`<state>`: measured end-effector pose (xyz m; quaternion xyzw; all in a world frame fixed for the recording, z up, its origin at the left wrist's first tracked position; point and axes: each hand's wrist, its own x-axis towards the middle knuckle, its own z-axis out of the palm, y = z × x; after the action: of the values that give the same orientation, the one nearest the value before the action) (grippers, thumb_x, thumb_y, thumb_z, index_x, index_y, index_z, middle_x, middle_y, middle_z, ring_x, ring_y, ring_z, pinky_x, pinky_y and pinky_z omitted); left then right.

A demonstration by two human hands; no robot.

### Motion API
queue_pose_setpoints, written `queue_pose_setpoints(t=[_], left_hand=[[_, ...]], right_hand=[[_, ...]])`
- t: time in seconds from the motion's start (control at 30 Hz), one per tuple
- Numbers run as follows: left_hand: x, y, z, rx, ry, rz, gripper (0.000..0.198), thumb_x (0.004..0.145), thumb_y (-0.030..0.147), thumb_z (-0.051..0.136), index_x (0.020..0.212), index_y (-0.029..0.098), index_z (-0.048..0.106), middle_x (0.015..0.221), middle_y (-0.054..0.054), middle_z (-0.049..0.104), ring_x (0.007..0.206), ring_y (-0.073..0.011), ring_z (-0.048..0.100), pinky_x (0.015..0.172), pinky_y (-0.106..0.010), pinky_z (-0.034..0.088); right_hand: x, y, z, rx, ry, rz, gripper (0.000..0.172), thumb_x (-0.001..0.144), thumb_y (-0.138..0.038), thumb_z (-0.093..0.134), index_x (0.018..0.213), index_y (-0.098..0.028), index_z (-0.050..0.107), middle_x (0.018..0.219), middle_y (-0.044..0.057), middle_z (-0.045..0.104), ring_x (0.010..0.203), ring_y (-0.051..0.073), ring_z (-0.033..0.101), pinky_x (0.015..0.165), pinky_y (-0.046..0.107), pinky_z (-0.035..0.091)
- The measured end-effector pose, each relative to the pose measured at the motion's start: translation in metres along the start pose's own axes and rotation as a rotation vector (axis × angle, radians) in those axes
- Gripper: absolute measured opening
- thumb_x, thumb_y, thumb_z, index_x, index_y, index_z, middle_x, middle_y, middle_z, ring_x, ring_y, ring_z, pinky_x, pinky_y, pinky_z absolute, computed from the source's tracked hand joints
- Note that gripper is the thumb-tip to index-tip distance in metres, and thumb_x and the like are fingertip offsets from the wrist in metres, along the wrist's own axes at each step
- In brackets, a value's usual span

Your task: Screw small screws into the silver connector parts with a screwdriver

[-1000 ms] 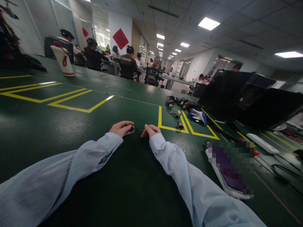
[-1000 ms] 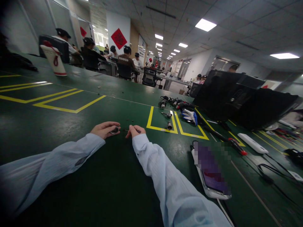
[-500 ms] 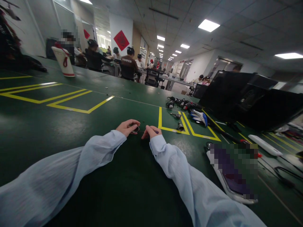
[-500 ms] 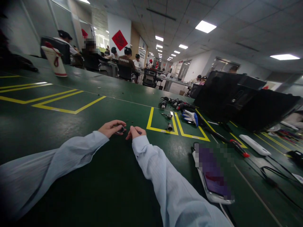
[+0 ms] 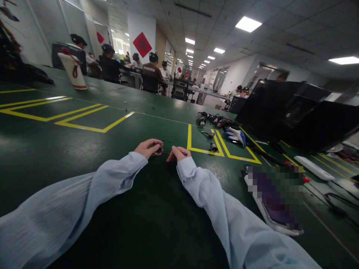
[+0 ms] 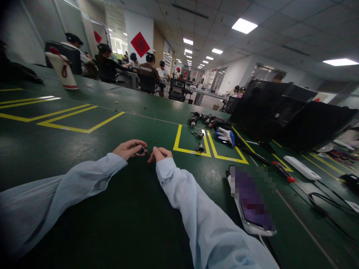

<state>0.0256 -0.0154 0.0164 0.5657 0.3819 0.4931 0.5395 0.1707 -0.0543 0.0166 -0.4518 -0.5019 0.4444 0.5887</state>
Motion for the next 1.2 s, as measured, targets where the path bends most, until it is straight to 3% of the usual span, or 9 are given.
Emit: queue_pose_setpoints(t=[0.27, 0.53, 0.7, 0.87, 1.03, 1.2], left_hand=[[-0.002, 0.002, 0.0, -0.046, 0.013, -0.035, 0.03, 0.055, 0.03, 0.071, 0.078, 0.014, 0.06, 0.079, -0.003, 0.063, 0.071, -0.0166, 0.063, 0.068, -0.036, 0.054], [0.0, 0.003, -0.003, -0.134, 0.047, -0.061, 0.027, 0.056, 0.025, 0.072, 0.077, 0.013, 0.06, 0.079, -0.003, 0.062, 0.069, -0.0158, 0.062, 0.059, -0.032, 0.057], [-0.003, 0.013, -0.008, -0.286, 0.132, -0.112, 0.014, 0.067, 0.019, 0.064, 0.077, 0.012, 0.059, 0.076, -0.005, 0.063, 0.068, -0.0188, 0.065, 0.067, -0.038, 0.056], [-0.011, 0.022, -0.012, -0.385, 0.214, -0.137, 0.006, 0.072, 0.014, 0.056, 0.078, 0.012, 0.059, 0.077, -0.006, 0.064, 0.07, -0.0211, 0.066, 0.07, -0.04, 0.055], [-0.013, 0.023, -0.019, -0.323, 0.237, -0.189, 0.017, 0.061, 0.003, 0.06, 0.076, 0.012, 0.059, 0.077, -0.005, 0.065, 0.075, -0.0196, 0.065, 0.071, -0.036, 0.056], [-0.017, 0.022, -0.017, -0.206, 0.142, -0.159, 0.029, 0.049, 0.002, 0.065, 0.076, 0.012, 0.062, 0.075, -0.002, 0.066, 0.074, -0.0171, 0.064, 0.071, -0.029, 0.055]], right_hand=[[-0.002, 0.006, 0.001, -0.12, -0.011, -0.053, 0.036, 0.073, -0.044, 0.05, 0.047, -0.019, 0.051, 0.04, -0.002, 0.053, 0.04, 0.009, 0.046, 0.047, 0.021, 0.04], [-0.008, 0.007, 0.002, -0.369, -0.063, -0.212, 0.035, 0.079, -0.039, 0.045, 0.052, -0.019, 0.054, 0.052, -0.002, 0.055, 0.049, 0.01, 0.047, 0.051, 0.022, 0.037], [-0.012, 0.002, -0.001, -0.589, -0.168, -0.447, 0.028, 0.081, -0.033, 0.046, 0.06, -0.021, 0.059, 0.061, 0.0, 0.058, 0.062, 0.013, 0.051, 0.064, 0.025, 0.039], [-0.017, -0.006, -0.004, -0.49, -0.145, -0.503, 0.028, 0.083, -0.031, 0.046, 0.061, -0.021, 0.061, 0.063, 0.001, 0.061, 0.064, 0.013, 0.054, 0.065, 0.026, 0.042], [-0.026, -0.016, -0.008, -0.436, -0.105, -0.534, 0.031, 0.083, -0.028, 0.044, 0.06, -0.02, 0.062, 0.061, 0.001, 0.06, 0.063, 0.013, 0.055, 0.064, 0.026, 0.043], [-0.036, -0.021, -0.003, -0.454, -0.168, -0.657, 0.03, 0.083, -0.025, 0.044, 0.06, -0.019, 0.06, 0.06, 0.001, 0.059, 0.061, 0.012, 0.054, 0.064, 0.025, 0.043]])
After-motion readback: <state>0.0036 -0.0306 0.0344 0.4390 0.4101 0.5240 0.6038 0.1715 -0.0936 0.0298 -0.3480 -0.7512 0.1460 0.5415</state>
